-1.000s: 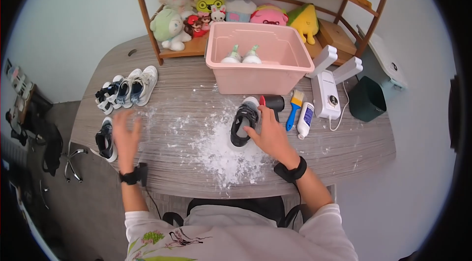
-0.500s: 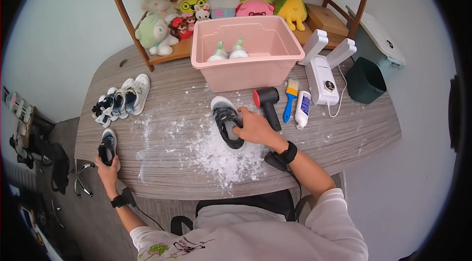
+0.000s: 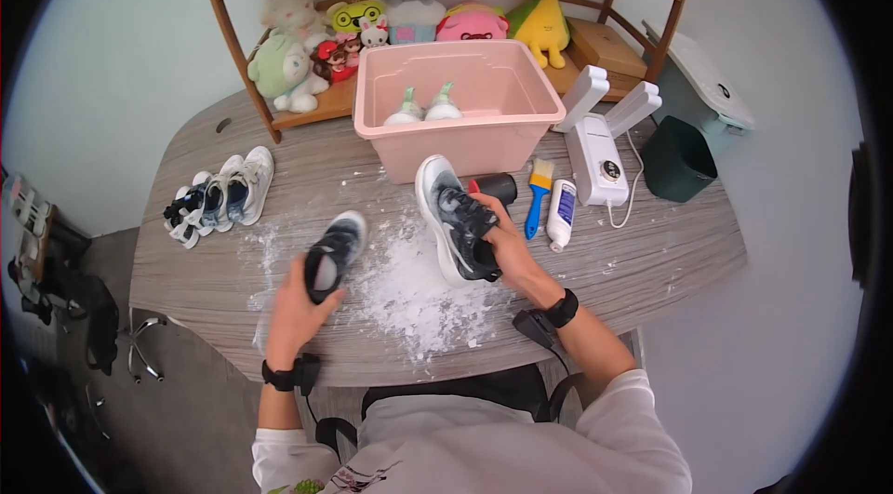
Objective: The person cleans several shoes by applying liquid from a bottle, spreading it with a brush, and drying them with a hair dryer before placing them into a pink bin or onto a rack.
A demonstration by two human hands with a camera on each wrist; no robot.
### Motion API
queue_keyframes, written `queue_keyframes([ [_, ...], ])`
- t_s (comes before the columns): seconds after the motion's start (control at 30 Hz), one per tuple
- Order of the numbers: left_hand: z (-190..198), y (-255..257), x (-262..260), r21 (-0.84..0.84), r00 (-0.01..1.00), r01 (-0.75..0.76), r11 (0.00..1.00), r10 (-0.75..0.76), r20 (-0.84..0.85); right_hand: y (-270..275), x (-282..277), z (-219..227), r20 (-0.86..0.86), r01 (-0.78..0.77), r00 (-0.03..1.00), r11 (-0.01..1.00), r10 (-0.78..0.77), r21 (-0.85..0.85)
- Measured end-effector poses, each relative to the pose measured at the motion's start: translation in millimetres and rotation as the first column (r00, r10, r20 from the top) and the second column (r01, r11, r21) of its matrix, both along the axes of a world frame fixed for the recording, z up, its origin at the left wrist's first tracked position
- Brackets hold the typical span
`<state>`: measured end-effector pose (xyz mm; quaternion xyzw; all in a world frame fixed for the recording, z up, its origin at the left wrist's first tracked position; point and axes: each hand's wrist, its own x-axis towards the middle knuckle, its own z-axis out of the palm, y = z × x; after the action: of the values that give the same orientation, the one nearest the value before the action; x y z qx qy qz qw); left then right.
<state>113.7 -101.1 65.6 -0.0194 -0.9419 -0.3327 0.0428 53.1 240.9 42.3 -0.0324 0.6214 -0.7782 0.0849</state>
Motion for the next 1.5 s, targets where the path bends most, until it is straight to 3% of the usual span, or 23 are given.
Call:
queue_keyframes([
  [0.07, 7.9, 27.3, -18.5, 0.053, 0.988, 0.145, 0.988, -0.147, 0.038, 9.6, 12.3, 14.5, 0.067, 0.07, 0.996, 0.953, -0.052, -0.296],
  [0.1, 6.2, 38.7, -29.4, 0.057, 0.987, 0.158, 0.986, -0.16, 0.031, 18.4, 16.0, 18.8, 0.075, 0.107, 0.993, 0.931, -0.086, -0.349],
  [0.17, -6.4, 57.9, -53.5, 0.052, 0.938, 0.33, 0.943, -0.321, -0.132, 42.0, 22.6, 31.1, 0.06, 0.125, 0.992, 0.913, -0.11, -0.388],
  [0.23, -12.3, 74.4, -74.3, 0.083, 0.923, 0.368, 0.926, -0.354, -0.151, 63.8, 33.8, 61.3, 0.018, 0.125, 0.991, 0.884, -0.131, -0.451],
  [0.3, -17.2, 85.6, -86.7, 0.117, 0.908, 0.403, 0.908, -0.381, -0.172, 98.5, 30.3, 69.6, -0.077, 0.105, 0.985, 0.899, -0.152, -0.424],
  [0.37, -22.0, 93.1, -95.2, 0.356, 0.935, 0.352, 0.865, -0.344, -0.088, 121.9, 32.8, 88.9, -0.156, 0.167, 0.96, 0.92, -0.234, -0.356],
  [0.43, -30.3, 93.7, -100.3, 0.471, 0.944, 0.311, 0.826, -0.324, -0.056, 146.1, 24.0, 99.5, -0.306, 0.228, 0.9, 0.935, -0.309, -0.272],
  [0.53, -52.2, 87.5, -108.1, 0.624, 0.958, 0.232, 0.746, -0.287, -0.014, 174.4, 0.2, 116.3, -0.414, 0.516, 0.749, 0.848, -0.517, -0.125],
  [0.63, -54.7, 83.8, -107.2, 0.66, 0.977, 0.162, 0.733, -0.214, -0.003, 210.0, -45.8, 121.0, -0.537, 0.779, 0.554, 0.623, -0.636, 0.066],
  [0.67, -52.7, 83.5, -105.2, 0.651, 0.988, 0.11, 0.751, -0.152, 0.008, 219.8, -63.6, 123.9, -0.541, 0.779, 0.553, 0.623, -0.633, 0.067],
  [0.73, -48.3, 85.2, -101.1, 0.663, 0.99, 0.111, 0.741, -0.141, -0.009, 240.9, -95.9, 124.3, -0.776, 0.907, 0.414, 0.293, -0.477, 0.304],
  [0.77, -47.9, 85.1, -99.9, 0.671, 0.991, 0.11, 0.733, -0.129, -0.022, 216.9, -92.3, 145.4, -0.745, 0.865, 0.495, 0.339, -0.447, 0.371],
  [0.8, -53.9, 84.7, -101.7, 0.673, 0.992, 0.107, 0.732, -0.124, -0.024, 203.9, -99.9, 145.5, -0.747, 0.863, 0.496, 0.342, -0.443, 0.371],
  [0.87, -63.9, 83.9, -106.1, 0.631, 0.987, 0.146, 0.762, -0.07, -0.144, 186.3, -113.8, 143.9, -0.891, 0.903, 0.338, -0.161, -0.304, 0.397],
  [0.9, -69.1, 82.5, -106.2, 0.636, 0.988, 0.133, 0.76, -0.055, -0.142, 181.5, -119.7, 143.6, -0.896, 0.891, 0.353, -0.196, -0.268, 0.409],
  [0.93, -67.2, 83.6, -105.3, 0.631, 0.987, 0.146, 0.762, -0.071, -0.142, 171.6, -121.9, 146.9, -0.898, 0.894, 0.36, -0.181, -0.253, 0.41],
  [1.0, -68.0, 81.1, -107.1, 0.63, 0.987, 0.147, 0.762, -0.072, -0.143, 151.1, -119.0, 154.4, -0.901, 0.867, 0.386, -0.257, -0.198, 0.427],
  [1.07, -74.4, 82.3, -108.9, 0.629, 0.979, 0.18, 0.756, -0.075, -0.19, 150.5, -124.8, 152.1, -0.918, 0.876, 0.382, -0.276, -0.105, 0.396],
  [1.13, -76.6, 81.8, -109.5, 0.627, 0.98, 0.176, 0.759, -0.073, -0.186, 149.6, -130.0, 153.3, -0.928, 0.874, 0.368, -0.362, 0.055, 0.325],
  [1.27, -68.7, 82.5, -107.2, 0.623, 0.982, 0.175, 0.762, -0.089, -0.167, 146.0, -134.5, 155.2, -0.906, 0.835, 0.417, -0.423, 0.071, 0.351],
  [1.37, -70.4, 81.5, -107.7, 0.618, 0.983, 0.175, 0.767, -0.095, -0.16, 158.1, -147.7, 139.2, -0.928, 0.861, 0.36, -0.417, 0.095, 0.291],
  [1.43, -69.4, 81.2, -107.0, 0.607, 0.982, 0.173, 0.776, -0.092, -0.162, 164.5, -154.1, 131.3, -0.907, 0.901, 0.403, -0.119, -0.123, 0.416],
  [1.5, -69.4, 81.0, -107.4, 0.596, 0.983, 0.171, 0.785, -0.091, -0.161, 163.5, -149.5, 126.7, -0.911, 0.917, 0.375, -0.072, -0.171, 0.392],
])
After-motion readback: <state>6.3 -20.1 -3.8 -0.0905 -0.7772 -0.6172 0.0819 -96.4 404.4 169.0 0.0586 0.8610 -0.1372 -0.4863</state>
